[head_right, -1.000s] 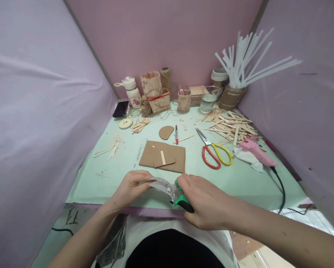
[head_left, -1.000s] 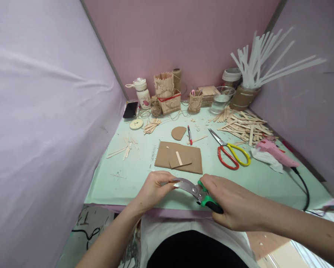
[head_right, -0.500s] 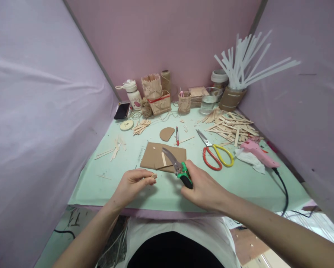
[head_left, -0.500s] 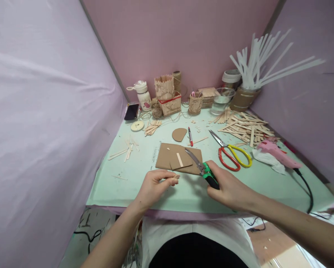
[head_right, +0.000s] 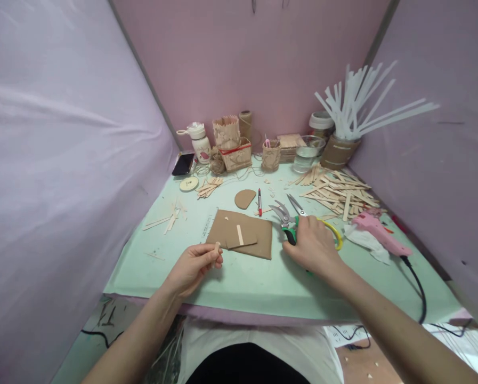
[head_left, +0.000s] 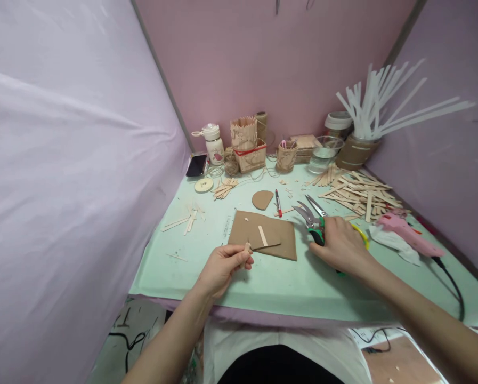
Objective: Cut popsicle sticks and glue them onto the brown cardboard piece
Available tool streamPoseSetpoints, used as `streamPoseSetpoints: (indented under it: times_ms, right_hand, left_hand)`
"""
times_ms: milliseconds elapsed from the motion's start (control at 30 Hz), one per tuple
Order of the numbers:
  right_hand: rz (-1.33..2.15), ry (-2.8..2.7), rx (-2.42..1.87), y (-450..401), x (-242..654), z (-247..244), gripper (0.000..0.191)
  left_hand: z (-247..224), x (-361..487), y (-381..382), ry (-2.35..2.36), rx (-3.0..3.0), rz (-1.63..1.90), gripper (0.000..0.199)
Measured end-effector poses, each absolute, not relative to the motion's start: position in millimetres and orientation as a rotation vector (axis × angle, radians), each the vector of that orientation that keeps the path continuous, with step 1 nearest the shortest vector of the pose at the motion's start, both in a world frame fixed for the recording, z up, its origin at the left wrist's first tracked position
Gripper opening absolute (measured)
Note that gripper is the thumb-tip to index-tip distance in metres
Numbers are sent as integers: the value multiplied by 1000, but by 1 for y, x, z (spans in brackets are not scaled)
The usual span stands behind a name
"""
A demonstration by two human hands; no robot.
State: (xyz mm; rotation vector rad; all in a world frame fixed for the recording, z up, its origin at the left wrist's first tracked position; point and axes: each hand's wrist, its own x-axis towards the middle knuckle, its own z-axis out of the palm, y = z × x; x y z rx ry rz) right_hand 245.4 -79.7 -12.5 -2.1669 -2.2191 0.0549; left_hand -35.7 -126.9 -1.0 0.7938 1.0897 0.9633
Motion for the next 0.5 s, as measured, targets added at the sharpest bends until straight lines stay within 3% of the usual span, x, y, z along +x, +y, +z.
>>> streamPoseSetpoints:
  times_ms: [500]
  right_hand:
    - [-42,-2147,-2082,-83,238,-31,53]
  left_hand:
    - [-14,-36,-127,883,380,1053,34]
